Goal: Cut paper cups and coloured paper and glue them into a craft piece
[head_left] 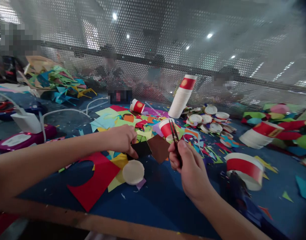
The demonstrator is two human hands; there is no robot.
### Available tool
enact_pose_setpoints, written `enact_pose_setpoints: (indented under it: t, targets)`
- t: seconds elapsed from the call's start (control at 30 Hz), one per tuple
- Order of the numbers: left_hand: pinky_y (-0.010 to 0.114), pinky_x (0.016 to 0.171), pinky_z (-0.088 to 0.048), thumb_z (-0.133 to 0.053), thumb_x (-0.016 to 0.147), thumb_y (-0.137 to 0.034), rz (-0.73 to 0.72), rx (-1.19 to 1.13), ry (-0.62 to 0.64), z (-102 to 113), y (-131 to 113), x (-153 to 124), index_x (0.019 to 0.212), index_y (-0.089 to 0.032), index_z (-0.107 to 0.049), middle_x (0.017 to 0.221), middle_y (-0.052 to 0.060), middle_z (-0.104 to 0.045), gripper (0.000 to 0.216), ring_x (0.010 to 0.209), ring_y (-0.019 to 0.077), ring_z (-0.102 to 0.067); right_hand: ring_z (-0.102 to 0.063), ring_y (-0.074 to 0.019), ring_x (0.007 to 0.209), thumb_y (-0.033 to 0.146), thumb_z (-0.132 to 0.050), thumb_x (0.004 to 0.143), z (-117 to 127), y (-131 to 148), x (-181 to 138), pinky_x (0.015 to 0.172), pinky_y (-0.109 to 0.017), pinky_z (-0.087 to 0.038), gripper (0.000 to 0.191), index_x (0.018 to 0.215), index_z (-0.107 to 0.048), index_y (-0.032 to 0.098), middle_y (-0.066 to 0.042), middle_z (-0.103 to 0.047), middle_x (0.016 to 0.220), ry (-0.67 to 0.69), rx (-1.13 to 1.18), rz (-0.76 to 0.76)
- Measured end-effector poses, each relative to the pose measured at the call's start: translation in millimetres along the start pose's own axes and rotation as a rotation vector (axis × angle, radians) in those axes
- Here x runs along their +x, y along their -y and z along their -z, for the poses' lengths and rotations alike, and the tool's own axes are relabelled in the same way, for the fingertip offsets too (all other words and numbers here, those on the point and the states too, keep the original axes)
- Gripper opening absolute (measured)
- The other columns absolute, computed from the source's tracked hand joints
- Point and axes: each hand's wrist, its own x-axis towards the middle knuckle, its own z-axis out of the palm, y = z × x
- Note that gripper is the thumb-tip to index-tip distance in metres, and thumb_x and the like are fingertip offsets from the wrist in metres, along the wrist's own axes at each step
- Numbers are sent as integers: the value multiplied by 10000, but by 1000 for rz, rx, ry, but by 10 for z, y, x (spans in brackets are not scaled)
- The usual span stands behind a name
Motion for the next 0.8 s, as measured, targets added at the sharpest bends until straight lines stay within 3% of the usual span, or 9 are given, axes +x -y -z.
enact_pose_setpoints:
  t: [0.17, 0.3, 0.5, 0.8]
  targets:
    - [279, 658, -363, -708, 680, -388, 49, -98, 138, 229, 98, 148, 765, -186, -668, 773, 19, -636, 223, 716, 181, -546, -308, -72, 486, 632, -588, 861, 34, 5, 21, 438, -210, -219, 450, 766, -570, 192, 68, -384, 547, -23, 21, -4]
    - [270, 663, -396, -680, 707, -391, 71, -256, 150, 357, 192, 186, 806, -185, -663, 793, 17, -658, 229, 739, 174, -569, -331, -69, 492, 655, -597, 845, 50, -7, 33, 439, -198, -226, 476, 762, -581, 187, 66, -397, 542, -43, 14, -14]
    - [255, 593, -402, -678, 719, -422, 97, -512, 78, 421, 180, 156, 1030, -195, -688, 886, 33, -667, 386, 754, 177, -575, -334, -71, 489, 675, -621, 811, 51, -35, 55, 442, -199, -231, 492, 759, -589, 187, 66, -405, 534, -68, -4, -46]
    - [251, 691, -438, -669, 728, -266, 73, -869, -145, 558, -260, 186, 805, -185, -610, 782, -14, -658, 127, 736, 131, -623, -361, -87, 485, 687, -519, 865, 78, -33, 58, 438, -220, -210, 516, 772, -595, 186, 53, -415, 518, -69, -104, -53]
